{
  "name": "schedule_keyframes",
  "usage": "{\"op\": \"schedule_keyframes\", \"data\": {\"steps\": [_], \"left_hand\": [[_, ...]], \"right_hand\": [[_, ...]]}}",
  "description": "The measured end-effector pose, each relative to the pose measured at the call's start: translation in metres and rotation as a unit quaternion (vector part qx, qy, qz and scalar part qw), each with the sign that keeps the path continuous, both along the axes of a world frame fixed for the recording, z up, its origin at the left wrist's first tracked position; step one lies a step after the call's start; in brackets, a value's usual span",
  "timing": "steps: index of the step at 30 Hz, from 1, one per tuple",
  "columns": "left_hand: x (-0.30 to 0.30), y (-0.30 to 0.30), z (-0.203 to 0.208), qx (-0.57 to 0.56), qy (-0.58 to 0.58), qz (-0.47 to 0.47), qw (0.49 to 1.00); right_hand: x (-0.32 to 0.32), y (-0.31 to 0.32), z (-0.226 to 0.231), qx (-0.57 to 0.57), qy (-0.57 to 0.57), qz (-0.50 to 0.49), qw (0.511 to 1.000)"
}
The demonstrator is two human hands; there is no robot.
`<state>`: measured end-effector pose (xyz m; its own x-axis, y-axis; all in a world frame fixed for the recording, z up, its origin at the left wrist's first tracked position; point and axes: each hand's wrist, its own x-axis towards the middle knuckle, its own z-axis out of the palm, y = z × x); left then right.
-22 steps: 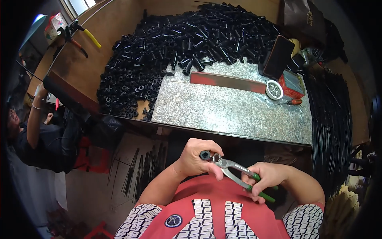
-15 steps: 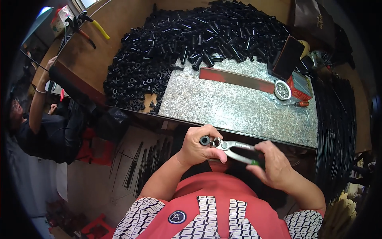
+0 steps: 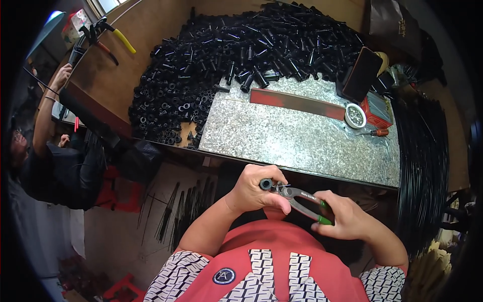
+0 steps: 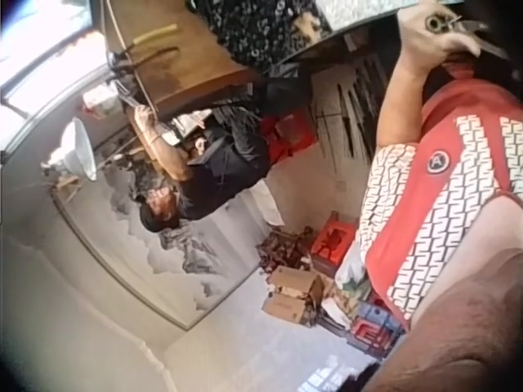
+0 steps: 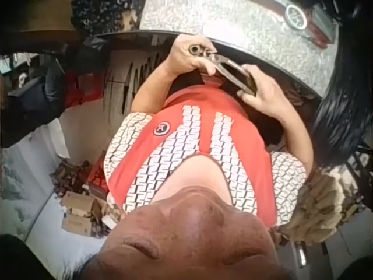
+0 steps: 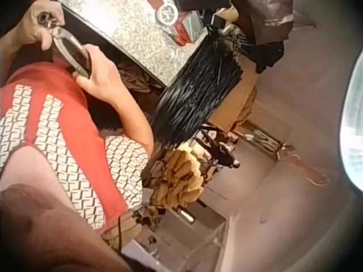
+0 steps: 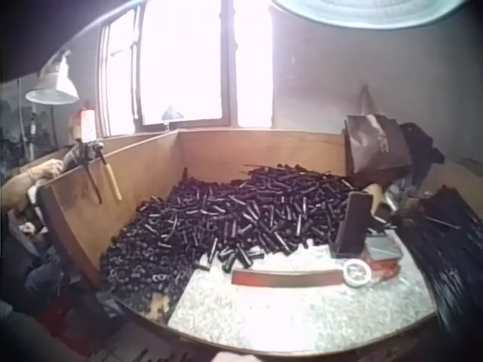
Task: Assembling black rods into a central connector and securing them with pliers.
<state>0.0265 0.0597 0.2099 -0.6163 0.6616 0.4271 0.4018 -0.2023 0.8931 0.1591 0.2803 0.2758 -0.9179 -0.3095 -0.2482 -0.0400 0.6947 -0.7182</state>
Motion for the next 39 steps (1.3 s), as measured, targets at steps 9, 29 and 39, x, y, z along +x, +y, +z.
{"op": "schedule_keyframes", "data": {"steps": [9, 29, 39], "left_hand": [[0.011, 0.005, 0.000, 0.032, -0.054, 0.005, 0.998], [0.024, 0.002, -0.004, 0.063, -0.071, 0.094, 0.991], [0.021, 0.009, -0.010, 0.048, -0.025, 0.135, 0.989]], "right_hand": [[-0.009, 0.003, 0.005, 0.052, 0.039, 0.039, 0.997], [-0.013, -0.017, -0.024, -0.039, -0.094, -0.018, 0.995], [-0.019, 0.013, -0.012, 0.166, 0.173, -0.077, 0.968]]}}
